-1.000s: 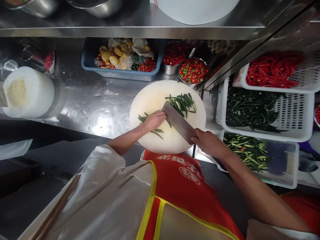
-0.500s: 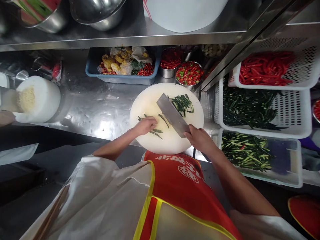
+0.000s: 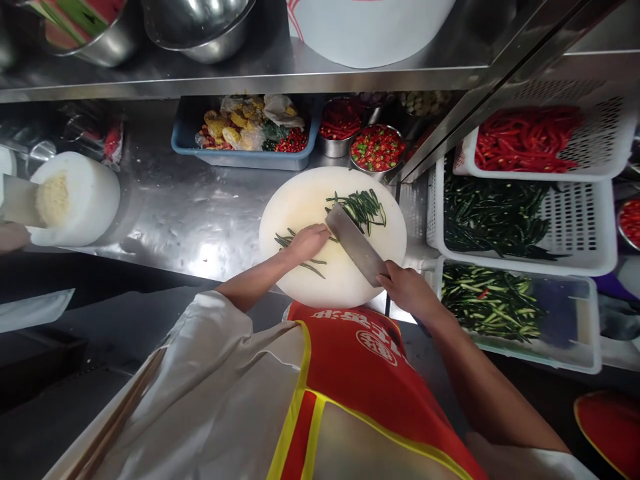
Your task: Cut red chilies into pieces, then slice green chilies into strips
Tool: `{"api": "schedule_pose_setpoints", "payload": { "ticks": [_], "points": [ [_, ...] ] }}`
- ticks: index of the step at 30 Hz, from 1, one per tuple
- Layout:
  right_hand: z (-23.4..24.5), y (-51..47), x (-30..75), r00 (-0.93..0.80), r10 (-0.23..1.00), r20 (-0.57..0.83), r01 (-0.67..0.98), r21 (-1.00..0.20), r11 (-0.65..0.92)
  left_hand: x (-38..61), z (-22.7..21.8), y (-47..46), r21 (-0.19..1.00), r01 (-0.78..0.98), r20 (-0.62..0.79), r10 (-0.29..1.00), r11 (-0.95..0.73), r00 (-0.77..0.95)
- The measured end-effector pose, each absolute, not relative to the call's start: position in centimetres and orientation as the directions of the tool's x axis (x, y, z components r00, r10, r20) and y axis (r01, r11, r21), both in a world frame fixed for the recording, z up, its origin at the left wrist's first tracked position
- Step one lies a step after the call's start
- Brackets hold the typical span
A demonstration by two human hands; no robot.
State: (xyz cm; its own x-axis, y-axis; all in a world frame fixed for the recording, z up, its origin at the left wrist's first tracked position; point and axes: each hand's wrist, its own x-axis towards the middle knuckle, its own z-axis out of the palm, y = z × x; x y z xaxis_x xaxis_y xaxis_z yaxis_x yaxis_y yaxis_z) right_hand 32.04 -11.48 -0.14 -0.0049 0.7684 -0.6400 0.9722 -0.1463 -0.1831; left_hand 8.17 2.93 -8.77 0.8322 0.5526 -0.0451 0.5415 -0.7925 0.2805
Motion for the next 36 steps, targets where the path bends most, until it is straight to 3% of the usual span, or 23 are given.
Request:
{"api": "schedule_pose_setpoints", "payload": {
  "ticks": [7, 17, 24, 28, 31, 33, 36],
  "points": [
    [0.4, -11.2, 33.4, -0.102, 0.74, -0.664, 0.967, -0.241, -0.083, 8.2, -9.2, 2.8, 0.317, 0.476, 0.051, 0.516, -0.82, 0.855],
    [0.9, -9.2, 35.2, -0.135, 0.676, -0.725, 0.949, -0.291, -0.122, 8.2, -9.9, 2.7, 0.37, 0.455, 0.084, 0.517, -0.81, 0.852],
    [-1.5, -6.8, 31.5, -0.132, 0.755, -0.642, 0.939, -0.325, -0.113, 8.4, -9.7, 3.1, 0.37, 0.461, 0.059, 0.515, -0.807, 0.855],
    [-2.0, -6.1, 30.4, -0.099, 0.781, -0.617, 0.919, -0.358, -0.166, 7.6, -8.6, 3.0, 0.416, 0.431, 0.012, 0.479, -0.801, 0.878],
    [-1.3, -7.4, 31.0, -0.066, 0.806, -0.588, 0.94, -0.307, -0.147, 6.0, -7.2, 1.8, 0.453, 0.396, -0.093, 0.399, -0.799, 0.912],
    [-0.8, -8.7, 31.6, -0.085, 0.801, -0.592, 0.955, -0.279, -0.105, 5.0, -6.4, 0.9, 0.419, 0.405, -0.182, 0.361, -0.813, 0.914],
    [-0.5, -10.2, 32.0, -0.132, 0.765, -0.63, 0.965, -0.259, -0.046, 4.9, -6.1, 0.3, 0.327, 0.475, -0.246, 0.411, -0.817, 0.878]
  ]
}}
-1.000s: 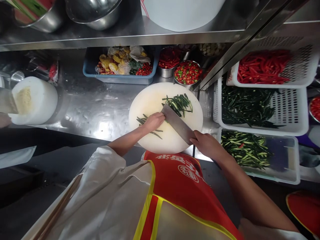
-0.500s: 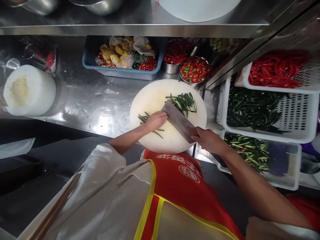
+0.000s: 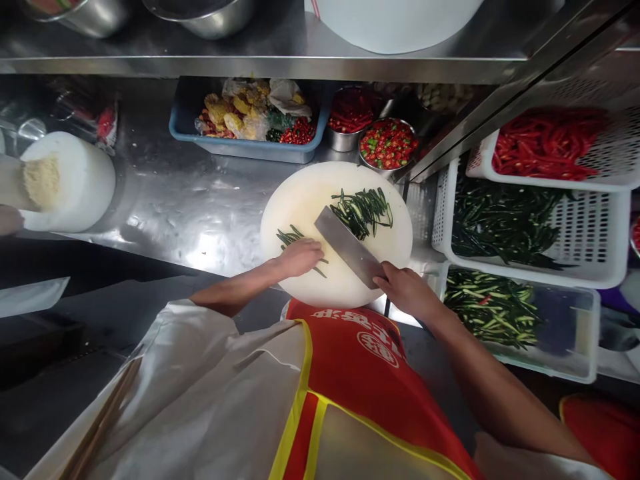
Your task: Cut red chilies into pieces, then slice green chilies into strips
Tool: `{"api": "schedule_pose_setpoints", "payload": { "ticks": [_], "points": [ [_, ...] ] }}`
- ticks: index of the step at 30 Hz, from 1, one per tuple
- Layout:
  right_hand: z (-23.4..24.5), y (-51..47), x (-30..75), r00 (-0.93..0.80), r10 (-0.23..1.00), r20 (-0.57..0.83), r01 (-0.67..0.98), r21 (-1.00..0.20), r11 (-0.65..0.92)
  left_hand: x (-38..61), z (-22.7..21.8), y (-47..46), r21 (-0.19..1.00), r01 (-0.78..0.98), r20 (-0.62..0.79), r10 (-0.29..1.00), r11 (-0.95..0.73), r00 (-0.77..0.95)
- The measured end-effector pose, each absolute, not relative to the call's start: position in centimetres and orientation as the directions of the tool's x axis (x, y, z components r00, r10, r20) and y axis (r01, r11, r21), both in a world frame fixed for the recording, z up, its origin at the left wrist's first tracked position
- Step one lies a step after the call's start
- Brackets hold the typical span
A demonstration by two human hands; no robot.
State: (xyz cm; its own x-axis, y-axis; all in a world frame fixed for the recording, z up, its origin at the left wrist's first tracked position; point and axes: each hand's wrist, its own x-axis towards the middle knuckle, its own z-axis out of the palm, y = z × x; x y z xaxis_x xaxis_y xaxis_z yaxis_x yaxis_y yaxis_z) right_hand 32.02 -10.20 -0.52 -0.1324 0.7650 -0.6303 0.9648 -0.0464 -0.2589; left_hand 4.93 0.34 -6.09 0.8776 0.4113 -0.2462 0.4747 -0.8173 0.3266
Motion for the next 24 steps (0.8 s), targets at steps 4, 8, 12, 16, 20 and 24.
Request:
{"api": "schedule_pose_setpoints", "payload": {
  "ticks": [4, 8, 12, 16, 20, 24],
  "points": [
    [-0.8, -10.6, 32.3, -0.058, 0.759, -0.648, 0.97, -0.217, -0.111, 7.1, -7.1, 1.3, 0.28, 0.551, -0.142, 0.533, -0.786, 0.834],
    [-0.2, -10.8, 32.5, -0.031, 0.764, -0.644, 0.971, -0.202, -0.131, 8.6, -8.5, 2.1, 0.339, 0.526, -0.01, 0.556, -0.78, 0.831],
    [1.0, -11.1, 32.7, -0.077, 0.76, -0.645, 0.971, -0.223, -0.091, 8.5, -9.1, 2.2, 0.371, 0.461, 0.063, 0.517, -0.806, 0.854],
    [2.1, -11.1, 33.1, -0.067, 0.729, -0.681, 0.965, -0.23, -0.127, 8.6, -9.0, 2.2, 0.344, 0.429, 0.077, 0.48, -0.835, 0.874],
    [2.2, -11.0, 33.7, -0.079, 0.691, -0.719, 0.959, -0.244, -0.144, 9.0, -9.0, 2.1, 0.29, 0.446, 0.076, 0.485, -0.847, 0.871],
    [1.3, -10.8, 33.5, -0.093, 0.678, -0.729, 0.964, -0.237, -0.123, 9.2, -9.2, 1.9, 0.281, 0.459, 0.065, 0.494, -0.843, 0.867]
  ]
}}
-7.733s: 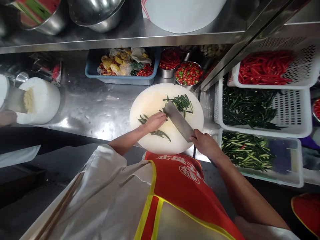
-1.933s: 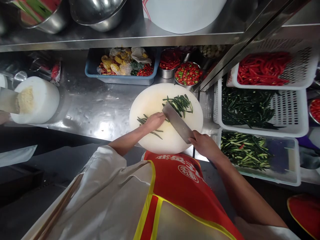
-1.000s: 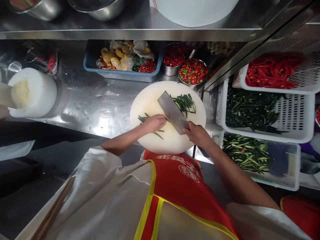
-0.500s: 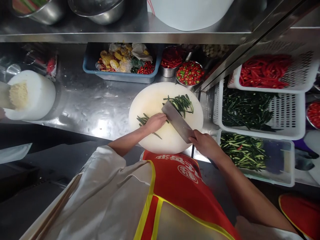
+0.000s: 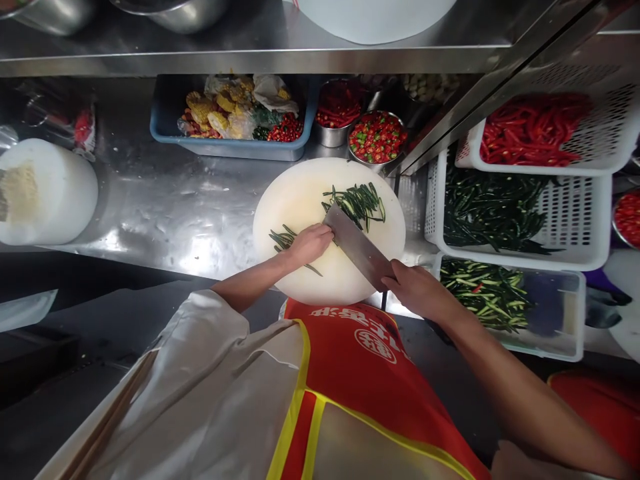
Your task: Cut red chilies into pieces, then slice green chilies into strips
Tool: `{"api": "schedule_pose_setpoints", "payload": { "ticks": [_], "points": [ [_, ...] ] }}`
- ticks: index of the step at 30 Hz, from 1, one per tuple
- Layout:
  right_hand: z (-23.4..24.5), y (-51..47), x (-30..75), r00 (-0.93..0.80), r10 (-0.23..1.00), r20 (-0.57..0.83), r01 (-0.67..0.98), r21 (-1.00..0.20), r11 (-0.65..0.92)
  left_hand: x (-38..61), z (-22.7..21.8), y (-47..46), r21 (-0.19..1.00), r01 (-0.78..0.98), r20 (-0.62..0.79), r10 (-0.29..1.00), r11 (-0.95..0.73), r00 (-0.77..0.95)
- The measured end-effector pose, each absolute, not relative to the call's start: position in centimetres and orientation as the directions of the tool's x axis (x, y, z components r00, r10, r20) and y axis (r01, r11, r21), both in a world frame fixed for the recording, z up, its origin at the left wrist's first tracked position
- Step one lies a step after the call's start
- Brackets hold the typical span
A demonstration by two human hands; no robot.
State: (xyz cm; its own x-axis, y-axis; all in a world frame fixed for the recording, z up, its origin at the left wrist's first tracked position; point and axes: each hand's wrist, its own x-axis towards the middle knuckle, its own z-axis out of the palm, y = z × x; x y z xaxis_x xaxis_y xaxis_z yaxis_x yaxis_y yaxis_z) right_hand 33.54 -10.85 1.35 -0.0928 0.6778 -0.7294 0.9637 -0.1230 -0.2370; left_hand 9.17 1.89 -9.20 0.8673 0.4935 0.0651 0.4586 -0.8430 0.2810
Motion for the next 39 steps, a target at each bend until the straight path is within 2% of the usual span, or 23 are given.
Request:
{"api": "schedule_pose_setpoints", "payload": {
  "ticks": [6, 10, 12, 14, 16, 18, 20, 23, 27, 33, 39],
  "points": [
    [-1.2, -8.7, 30.9, -0.065, 0.756, -0.652, 0.97, -0.22, -0.107, 9.4, -9.1, 2.0, 0.326, 0.465, 0.029, 0.5, -0.823, 0.866],
    [-1.5, -8.2, 30.4, -0.03, 0.794, -0.608, 0.962, -0.233, -0.143, 7.9, -7.7, 1.9, 0.452, 0.491, 0.003, 0.551, -0.745, 0.834],
    [-1.0, -9.2, 30.8, -0.024, 0.797, -0.604, 0.962, -0.23, -0.146, 6.2, -6.5, 1.5, 0.501, 0.482, -0.046, 0.534, -0.719, 0.844],
    [-0.6, -10.7, 31.5, -0.058, 0.788, -0.613, 0.965, -0.238, -0.114, 4.4, -5.5, 0.7, 0.489, 0.452, -0.149, 0.439, -0.747, 0.886],
    [-0.5, -12.0, 32.0, -0.111, 0.761, -0.639, 0.964, -0.255, -0.074, 3.3, -4.9, -0.3, 0.427, 0.425, -0.254, 0.345, -0.798, 0.904],
    [-0.7, -12.9, 32.5, -0.123, 0.733, -0.67, 0.964, -0.257, -0.073, 3.4, -4.8, -1.0, 0.363, 0.42, -0.298, 0.324, -0.832, 0.898],
    [-1.0, -13.0, 32.7, -0.087, 0.722, -0.686, 0.961, -0.248, -0.12, 4.6, -5.2, -1.3, 0.326, 0.437, -0.253, 0.368, -0.838, 0.895],
    [-1.1, -12.7, 32.7, -0.015, 0.738, -0.674, 0.955, -0.227, -0.189, 7.2, -6.4, -0.6, 0.307, 0.482, -0.098, 0.477, -0.821, 0.874],
    [-0.5, -12.6, 32.4, 0.018, 0.746, -0.665, 0.966, -0.18, -0.184, 9.1, -8.3, 0.9, 0.342, 0.525, 0.035, 0.569, -0.779, 0.822],
    [0.6, -13.4, 32.2, 0.003, 0.751, -0.661, 0.97, -0.18, -0.163, 8.5, -9.5, 1.1, 0.431, 0.478, 0.097, 0.566, -0.765, 0.819],
    [2.0, -13.5, 32.4, -0.05, 0.75, -0.659, 0.989, -0.138, -0.056, 8.9, -9.9, 0.8, 0.402, 0.476, 0.135, 0.565, -0.782, 0.814]
  ]
}}
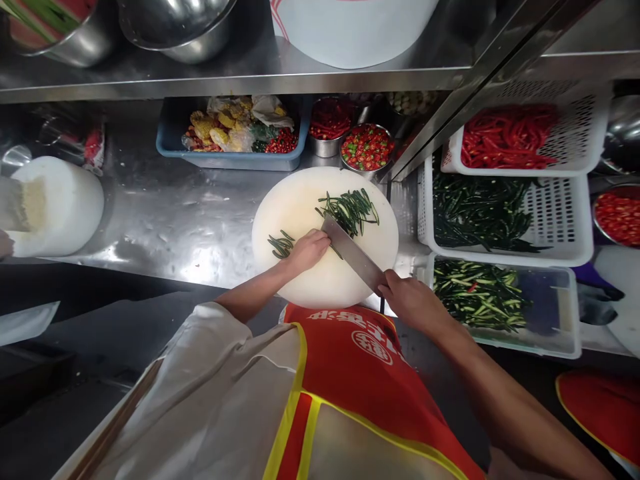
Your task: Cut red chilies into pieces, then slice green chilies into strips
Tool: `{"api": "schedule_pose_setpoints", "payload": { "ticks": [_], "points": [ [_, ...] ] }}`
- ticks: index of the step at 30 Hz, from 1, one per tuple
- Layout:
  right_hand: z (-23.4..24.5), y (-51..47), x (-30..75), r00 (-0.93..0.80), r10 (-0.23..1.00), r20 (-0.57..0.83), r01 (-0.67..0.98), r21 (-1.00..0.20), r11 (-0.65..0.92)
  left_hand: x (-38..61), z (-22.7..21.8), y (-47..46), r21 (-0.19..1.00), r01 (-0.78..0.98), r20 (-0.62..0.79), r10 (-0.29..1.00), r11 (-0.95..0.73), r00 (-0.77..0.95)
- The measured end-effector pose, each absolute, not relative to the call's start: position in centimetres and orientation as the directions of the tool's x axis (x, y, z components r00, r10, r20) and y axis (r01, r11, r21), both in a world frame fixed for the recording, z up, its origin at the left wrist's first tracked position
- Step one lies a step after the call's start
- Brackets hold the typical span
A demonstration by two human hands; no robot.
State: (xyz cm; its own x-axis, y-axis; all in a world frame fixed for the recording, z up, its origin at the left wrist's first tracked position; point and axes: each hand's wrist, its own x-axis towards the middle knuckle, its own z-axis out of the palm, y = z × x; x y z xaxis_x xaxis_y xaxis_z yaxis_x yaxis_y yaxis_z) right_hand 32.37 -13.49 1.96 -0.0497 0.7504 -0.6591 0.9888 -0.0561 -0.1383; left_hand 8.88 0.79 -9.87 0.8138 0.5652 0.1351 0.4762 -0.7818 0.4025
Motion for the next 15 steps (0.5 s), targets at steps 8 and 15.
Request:
{"api": "schedule_pose_setpoints", "payload": {
  "ticks": [8, 15],
  "points": [
    [1.1, -12.6, 32.5, -0.099, 0.726, -0.681, 0.987, -0.158, -0.014, 9.0, -10.6, 0.2, 0.426, 0.51, 0.136, 0.61, -0.747, 0.781],
    [-0.4, -9.2, 29.0, 0.003, 0.783, -0.622, 0.978, -0.161, -0.132, 8.5, -9.1, -0.2, 0.481, 0.542, 0.082, 0.651, -0.689, 0.754]
  ]
}}
